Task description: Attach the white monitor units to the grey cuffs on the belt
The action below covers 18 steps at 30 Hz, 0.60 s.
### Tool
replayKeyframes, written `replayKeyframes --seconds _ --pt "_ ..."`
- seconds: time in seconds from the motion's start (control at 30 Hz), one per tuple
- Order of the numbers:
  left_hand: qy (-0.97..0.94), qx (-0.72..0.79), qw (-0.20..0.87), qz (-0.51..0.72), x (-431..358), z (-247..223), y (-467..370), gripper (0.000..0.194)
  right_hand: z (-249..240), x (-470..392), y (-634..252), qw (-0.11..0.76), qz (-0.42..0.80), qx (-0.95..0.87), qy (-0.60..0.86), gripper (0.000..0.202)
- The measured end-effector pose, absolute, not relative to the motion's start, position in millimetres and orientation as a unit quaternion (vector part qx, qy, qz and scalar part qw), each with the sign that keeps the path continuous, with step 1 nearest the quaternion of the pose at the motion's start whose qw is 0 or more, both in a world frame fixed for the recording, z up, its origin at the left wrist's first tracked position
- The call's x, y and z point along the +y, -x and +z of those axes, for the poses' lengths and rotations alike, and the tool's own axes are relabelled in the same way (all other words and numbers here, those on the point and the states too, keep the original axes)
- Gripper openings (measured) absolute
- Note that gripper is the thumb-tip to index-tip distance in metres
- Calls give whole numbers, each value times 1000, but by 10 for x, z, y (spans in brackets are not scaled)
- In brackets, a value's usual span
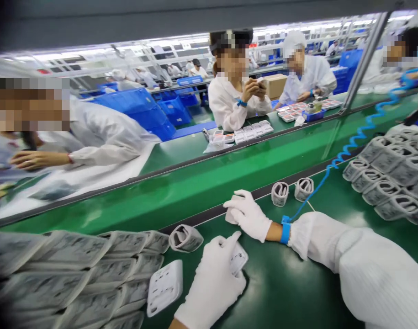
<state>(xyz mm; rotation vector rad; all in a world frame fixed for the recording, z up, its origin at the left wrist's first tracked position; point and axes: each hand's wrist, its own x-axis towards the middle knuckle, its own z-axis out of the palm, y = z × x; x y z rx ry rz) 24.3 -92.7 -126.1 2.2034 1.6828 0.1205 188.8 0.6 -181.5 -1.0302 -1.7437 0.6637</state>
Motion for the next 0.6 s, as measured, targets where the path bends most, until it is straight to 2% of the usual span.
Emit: replayKeyframes --seconds 0.17,0.23,0.3,0.4,0.5,0.6 --pt "-780 596 191 -5 -759 -1169 -294 77 -1722 -35 -1864 524 283 -686 418 36" --pt "-772 605 194 -20 -697 -1163 -290 70 -1711 -53 -1848 525 297 -676 423 51" --pt "-769 609 194 -16 -640 -1181 -275 54 -1712 -66 -1830 514 301 -679 429 66" --pt "-763 608 221 12 -564 -1249 -241 36 -1721 -68 -1810 511 288 -695 415 78" --pt "-720 621 306 48 -502 -1336 -202 39 -1718 -70 -1809 523 277 -707 386 81" --pt "-655 633 382 156 -452 -1410 -148 46 -1705 -142 -1820 511 299 -699 402 89"
